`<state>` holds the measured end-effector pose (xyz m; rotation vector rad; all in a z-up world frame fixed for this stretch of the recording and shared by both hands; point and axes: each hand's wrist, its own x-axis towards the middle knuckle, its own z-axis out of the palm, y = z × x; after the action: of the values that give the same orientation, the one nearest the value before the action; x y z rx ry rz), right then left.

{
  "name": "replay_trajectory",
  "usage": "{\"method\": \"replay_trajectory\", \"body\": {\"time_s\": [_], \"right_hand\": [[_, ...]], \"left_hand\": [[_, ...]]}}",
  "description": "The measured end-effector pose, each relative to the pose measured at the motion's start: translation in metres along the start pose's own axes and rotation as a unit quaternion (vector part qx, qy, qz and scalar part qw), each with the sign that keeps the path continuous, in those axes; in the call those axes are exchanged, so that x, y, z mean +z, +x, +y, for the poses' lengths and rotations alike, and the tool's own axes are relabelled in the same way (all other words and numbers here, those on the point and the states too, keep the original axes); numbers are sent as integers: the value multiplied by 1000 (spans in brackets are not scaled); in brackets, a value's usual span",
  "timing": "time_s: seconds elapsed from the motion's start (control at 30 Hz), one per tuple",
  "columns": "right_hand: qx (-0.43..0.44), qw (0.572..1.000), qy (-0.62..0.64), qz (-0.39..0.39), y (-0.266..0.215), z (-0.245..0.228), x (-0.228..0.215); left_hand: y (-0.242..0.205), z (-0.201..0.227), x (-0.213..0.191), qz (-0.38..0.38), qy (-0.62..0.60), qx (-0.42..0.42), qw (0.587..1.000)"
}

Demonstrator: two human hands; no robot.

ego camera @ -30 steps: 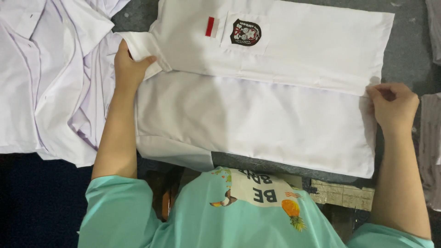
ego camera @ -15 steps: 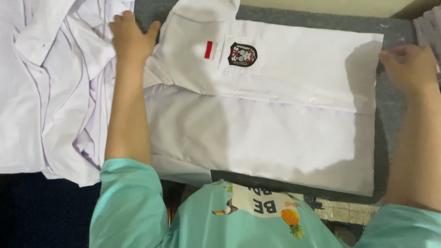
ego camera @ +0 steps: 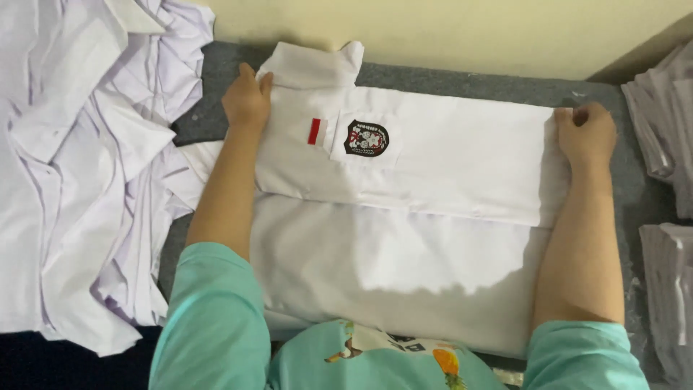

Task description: Inspecting a folded shirt and then unfolding and refolding a white collared shirt on a factory workbench.

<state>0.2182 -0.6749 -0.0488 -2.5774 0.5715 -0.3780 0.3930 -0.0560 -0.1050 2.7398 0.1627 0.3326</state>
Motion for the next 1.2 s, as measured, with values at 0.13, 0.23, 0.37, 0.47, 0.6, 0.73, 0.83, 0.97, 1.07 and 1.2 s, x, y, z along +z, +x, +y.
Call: {"method": "replay_trajectory", "body": {"time_s": [0.13,0.23,0.37,0.47,0.6,0.73,0.83,0.97,1.07,1.2], "right_hand": [[-34,999,31,17,3,13,8],[-74,994,64,52,5,19,12],[-98,990,72,76,8,28,16],[-112,987,68,95,6,26,17],[-84,992,52,73,5,16,12],[-97,992,31,79,10,25,19],[-55,996,45,51,1,9,9],[-60,996,45,46,-3,5,6],[-66,996,38,56,-3,6,8],[-65,996,36,51,3,17,12]], "left_hand": [[-22,0,-14,68,-43,98,992],[-10,2,-20,56,0,109,992],[4,4,-19,48,36,113,992],[5,0,-18,44,35,140,989],[1,-5,-14,86,10,165,982],[0,-10,-10,124,10,187,974],[2,-9,-11,110,10,165,980],[14,-17,-7,114,49,203,971],[19,-23,-4,82,76,210,971],[11,-15,-14,86,86,208,970]]}}
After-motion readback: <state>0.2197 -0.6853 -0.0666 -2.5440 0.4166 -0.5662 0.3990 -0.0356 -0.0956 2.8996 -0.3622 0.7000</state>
